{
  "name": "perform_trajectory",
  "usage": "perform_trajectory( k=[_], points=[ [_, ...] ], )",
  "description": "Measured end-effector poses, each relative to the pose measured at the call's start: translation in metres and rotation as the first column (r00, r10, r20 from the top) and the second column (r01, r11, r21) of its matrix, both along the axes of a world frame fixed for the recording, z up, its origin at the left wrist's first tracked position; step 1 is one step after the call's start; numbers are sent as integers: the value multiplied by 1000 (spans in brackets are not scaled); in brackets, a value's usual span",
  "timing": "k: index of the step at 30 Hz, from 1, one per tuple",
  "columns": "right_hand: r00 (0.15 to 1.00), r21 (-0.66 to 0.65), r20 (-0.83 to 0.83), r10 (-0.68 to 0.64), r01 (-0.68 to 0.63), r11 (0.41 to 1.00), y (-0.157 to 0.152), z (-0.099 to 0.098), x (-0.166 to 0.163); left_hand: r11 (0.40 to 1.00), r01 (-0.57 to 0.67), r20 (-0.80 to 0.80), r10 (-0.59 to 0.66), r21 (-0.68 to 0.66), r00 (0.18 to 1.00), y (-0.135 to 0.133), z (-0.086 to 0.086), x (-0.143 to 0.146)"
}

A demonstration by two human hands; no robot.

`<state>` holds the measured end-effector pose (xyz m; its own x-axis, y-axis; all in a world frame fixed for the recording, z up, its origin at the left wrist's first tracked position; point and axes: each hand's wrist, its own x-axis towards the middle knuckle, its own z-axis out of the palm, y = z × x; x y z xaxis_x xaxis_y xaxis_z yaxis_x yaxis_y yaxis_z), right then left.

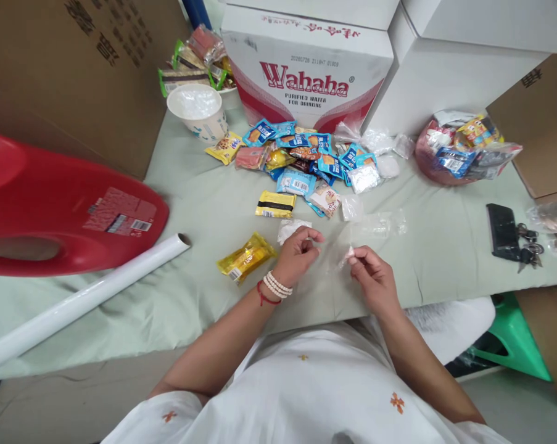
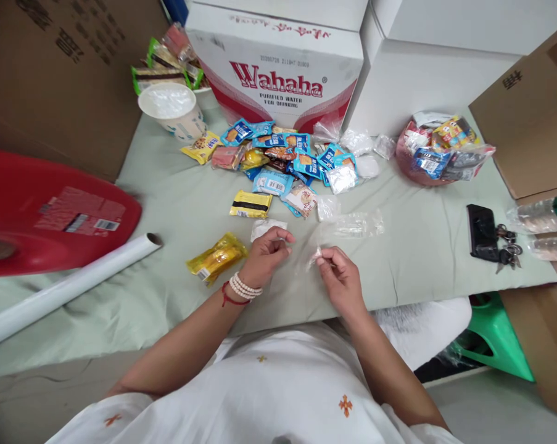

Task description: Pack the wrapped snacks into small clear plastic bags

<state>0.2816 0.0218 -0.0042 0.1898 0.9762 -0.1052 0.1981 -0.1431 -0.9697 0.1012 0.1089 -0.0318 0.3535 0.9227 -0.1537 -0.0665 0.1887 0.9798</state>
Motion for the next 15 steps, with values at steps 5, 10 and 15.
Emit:
perform_trajectory(
  k=[5,10,15],
  points=[
    [943,-107,-306,-132,104,989,5,2,5,931,180,-27,-181,317,983,-5,9,-4],
    [912,-133,-381,-154,111,985,12,11,4,857,292,-169,-242,425,956,-8,4,-1],
    [898,-171,-410,-158,94,981,15,14,0,861,331,-190,-277,385,942,-8,-1,3]
  ],
)
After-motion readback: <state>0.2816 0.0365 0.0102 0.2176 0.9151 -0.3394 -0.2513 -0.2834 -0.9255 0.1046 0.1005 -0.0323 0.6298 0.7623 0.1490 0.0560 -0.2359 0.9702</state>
